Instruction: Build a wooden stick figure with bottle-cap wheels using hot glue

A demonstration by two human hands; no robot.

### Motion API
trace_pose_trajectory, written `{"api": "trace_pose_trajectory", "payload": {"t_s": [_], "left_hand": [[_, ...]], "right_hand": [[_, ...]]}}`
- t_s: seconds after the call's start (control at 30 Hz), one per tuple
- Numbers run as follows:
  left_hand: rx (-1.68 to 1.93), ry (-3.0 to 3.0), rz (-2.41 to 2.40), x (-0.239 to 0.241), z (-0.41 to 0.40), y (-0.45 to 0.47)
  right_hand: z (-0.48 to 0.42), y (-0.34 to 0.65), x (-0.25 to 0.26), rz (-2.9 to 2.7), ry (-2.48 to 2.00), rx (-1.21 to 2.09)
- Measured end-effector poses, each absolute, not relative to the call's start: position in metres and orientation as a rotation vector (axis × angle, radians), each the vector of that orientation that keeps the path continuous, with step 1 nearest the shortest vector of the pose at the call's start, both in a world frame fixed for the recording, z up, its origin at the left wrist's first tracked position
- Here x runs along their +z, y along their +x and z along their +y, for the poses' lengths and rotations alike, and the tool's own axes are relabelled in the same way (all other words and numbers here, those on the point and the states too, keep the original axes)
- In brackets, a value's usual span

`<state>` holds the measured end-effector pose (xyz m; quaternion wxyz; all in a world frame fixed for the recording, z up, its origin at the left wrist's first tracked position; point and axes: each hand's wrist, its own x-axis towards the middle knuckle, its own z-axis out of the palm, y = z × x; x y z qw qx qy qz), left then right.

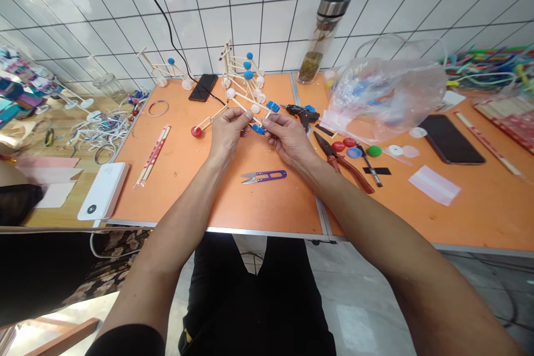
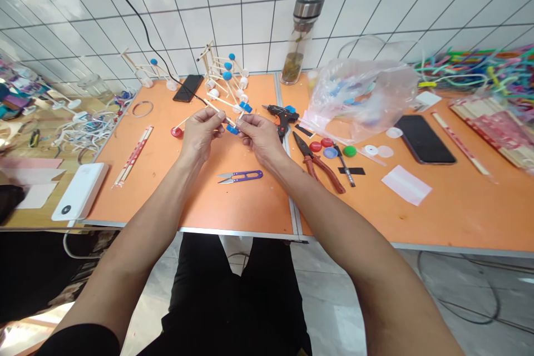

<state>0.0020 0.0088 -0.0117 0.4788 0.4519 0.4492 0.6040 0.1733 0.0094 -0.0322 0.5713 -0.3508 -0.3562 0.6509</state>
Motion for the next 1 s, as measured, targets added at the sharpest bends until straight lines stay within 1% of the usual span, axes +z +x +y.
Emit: {"api": "trace_pose_trajectory", "payload": {"t_s": [1.0], "left_hand": [[1.486, 1.111, 1.063, -0.0148, 0.0117, 0.0012]], "right_hand": [[0.0082, 0.1735, -0.0308, -0.828, -0.835, 1.525]]}}
